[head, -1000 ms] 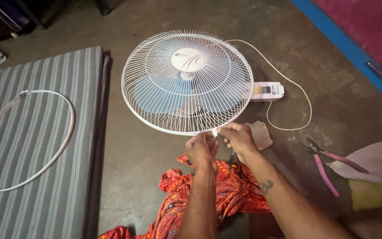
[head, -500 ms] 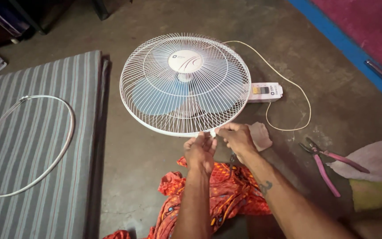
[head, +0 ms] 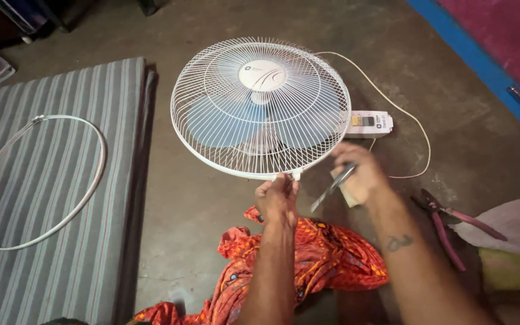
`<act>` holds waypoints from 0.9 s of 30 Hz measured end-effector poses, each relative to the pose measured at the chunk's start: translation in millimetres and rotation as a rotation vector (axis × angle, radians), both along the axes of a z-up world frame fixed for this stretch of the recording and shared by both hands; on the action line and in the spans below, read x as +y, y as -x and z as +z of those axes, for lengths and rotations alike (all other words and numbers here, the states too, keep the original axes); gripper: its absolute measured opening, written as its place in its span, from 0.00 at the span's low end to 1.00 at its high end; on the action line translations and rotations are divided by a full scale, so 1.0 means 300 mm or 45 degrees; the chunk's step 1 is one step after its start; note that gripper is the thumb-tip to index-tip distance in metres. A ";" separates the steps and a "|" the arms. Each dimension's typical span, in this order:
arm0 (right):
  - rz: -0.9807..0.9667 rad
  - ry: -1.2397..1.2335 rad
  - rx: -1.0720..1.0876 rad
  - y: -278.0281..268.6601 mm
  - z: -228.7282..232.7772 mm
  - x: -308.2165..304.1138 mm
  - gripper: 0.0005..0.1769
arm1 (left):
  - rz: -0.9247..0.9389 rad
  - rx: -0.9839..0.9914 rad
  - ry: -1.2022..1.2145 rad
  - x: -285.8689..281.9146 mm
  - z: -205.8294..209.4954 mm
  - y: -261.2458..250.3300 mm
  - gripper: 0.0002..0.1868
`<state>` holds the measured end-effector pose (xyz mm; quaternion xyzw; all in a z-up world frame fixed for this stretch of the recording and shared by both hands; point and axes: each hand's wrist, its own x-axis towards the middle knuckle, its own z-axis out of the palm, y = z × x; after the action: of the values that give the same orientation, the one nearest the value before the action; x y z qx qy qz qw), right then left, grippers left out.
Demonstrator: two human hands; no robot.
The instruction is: The person attaches the front wire guard to a table fan and secures it by tightening a central knob with a screwdriver. The fan is held and rotated to align the guard, then the knob is turned to lock the assembly.
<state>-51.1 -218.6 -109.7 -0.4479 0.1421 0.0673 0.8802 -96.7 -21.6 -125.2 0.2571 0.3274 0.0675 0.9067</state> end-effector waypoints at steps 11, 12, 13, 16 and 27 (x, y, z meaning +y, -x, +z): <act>-0.714 -0.509 0.169 -0.060 -0.286 -0.079 0.18 | -0.053 0.054 -0.013 0.001 0.013 0.004 0.07; -0.714 -0.530 0.170 -0.063 -0.284 -0.075 0.18 | -0.047 0.042 -0.017 0.000 0.012 0.005 0.07; -0.715 -0.551 0.171 -0.064 -0.279 -0.070 0.19 | -0.041 0.031 -0.021 -0.002 0.010 0.005 0.07; -0.674 -0.588 0.146 -0.058 -0.266 -0.041 0.19 | -0.044 0.035 -0.036 -0.003 0.005 0.004 0.07; 0.201 0.236 0.015 0.020 -0.066 -0.060 0.08 | -0.061 -0.012 -0.033 0.009 0.009 -0.001 0.06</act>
<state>-57.2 -236.7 -129.5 -0.5367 0.1173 0.1256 0.8261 -96.5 -19.0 -122.5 0.2763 0.3160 0.0512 0.9062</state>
